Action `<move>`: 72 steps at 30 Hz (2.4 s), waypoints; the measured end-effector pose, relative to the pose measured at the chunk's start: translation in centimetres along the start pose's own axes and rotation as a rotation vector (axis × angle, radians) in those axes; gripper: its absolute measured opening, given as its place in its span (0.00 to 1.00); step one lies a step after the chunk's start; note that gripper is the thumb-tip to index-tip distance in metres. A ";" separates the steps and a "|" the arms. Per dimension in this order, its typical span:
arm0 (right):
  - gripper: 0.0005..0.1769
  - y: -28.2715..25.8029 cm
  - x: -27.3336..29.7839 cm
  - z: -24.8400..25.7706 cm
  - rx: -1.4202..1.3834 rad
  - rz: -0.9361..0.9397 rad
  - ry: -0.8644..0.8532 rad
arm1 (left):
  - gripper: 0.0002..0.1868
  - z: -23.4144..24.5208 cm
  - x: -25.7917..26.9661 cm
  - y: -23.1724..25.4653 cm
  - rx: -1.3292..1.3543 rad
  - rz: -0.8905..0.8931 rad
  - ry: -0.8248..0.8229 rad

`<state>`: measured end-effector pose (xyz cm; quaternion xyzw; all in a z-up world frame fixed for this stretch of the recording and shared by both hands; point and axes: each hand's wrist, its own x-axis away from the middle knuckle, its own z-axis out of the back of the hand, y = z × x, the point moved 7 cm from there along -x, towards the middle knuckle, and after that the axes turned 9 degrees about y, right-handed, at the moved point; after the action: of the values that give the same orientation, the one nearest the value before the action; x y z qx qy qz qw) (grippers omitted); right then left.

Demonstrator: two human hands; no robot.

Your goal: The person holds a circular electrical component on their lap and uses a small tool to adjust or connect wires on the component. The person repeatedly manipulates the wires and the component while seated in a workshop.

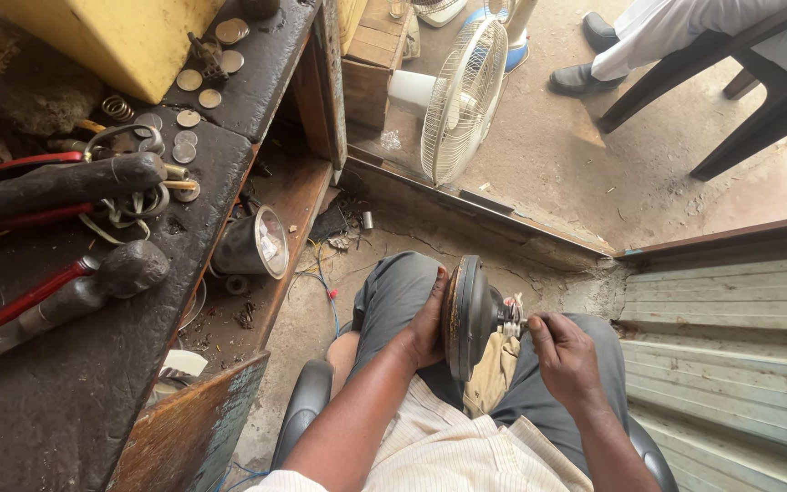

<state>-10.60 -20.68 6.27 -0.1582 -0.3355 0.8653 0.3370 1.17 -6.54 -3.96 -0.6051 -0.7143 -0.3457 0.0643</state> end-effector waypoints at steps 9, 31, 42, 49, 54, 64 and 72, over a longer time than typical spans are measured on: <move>0.15 -0.3 0.1 0.4 -0.126 -0.046 0.005 | 0.56 -0.5 0.5 0.3 0.003 0.021 0.001; 0.14 1.8 -0.1 -0.9 -0.269 -0.083 -0.064 | 0.59 -0.6 0.5 0.5 -0.023 0.009 0.019; 0.12 -1.6 0.4 0.2 -0.313 0.049 -0.030 | 0.57 0.0 0.1 0.2 -0.003 -0.015 -0.004; 0.13 -0.7 0.0 -0.5 -0.155 -0.058 0.023 | 0.62 -0.3 0.3 0.3 -0.089 0.006 0.018; 0.19 2.5 0.1 -1.8 -0.211 -0.131 0.030 | 0.61 -0.9 0.7 0.4 -0.076 0.004 0.017; 0.14 4.7 1.4 -2.7 -0.702 -0.112 0.000 | 0.60 -0.2 0.2 0.0 -0.041 0.002 0.022; 0.13 8.2 3.0 -5.8 -0.694 -0.243 -0.060 | 0.59 -0.2 0.4 0.2 -0.049 -0.014 0.057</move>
<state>-13.75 -20.36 -3.77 -0.1969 -0.6350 0.6581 0.3535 1.21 -6.28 -3.51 -0.5913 -0.7079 -0.3804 0.0674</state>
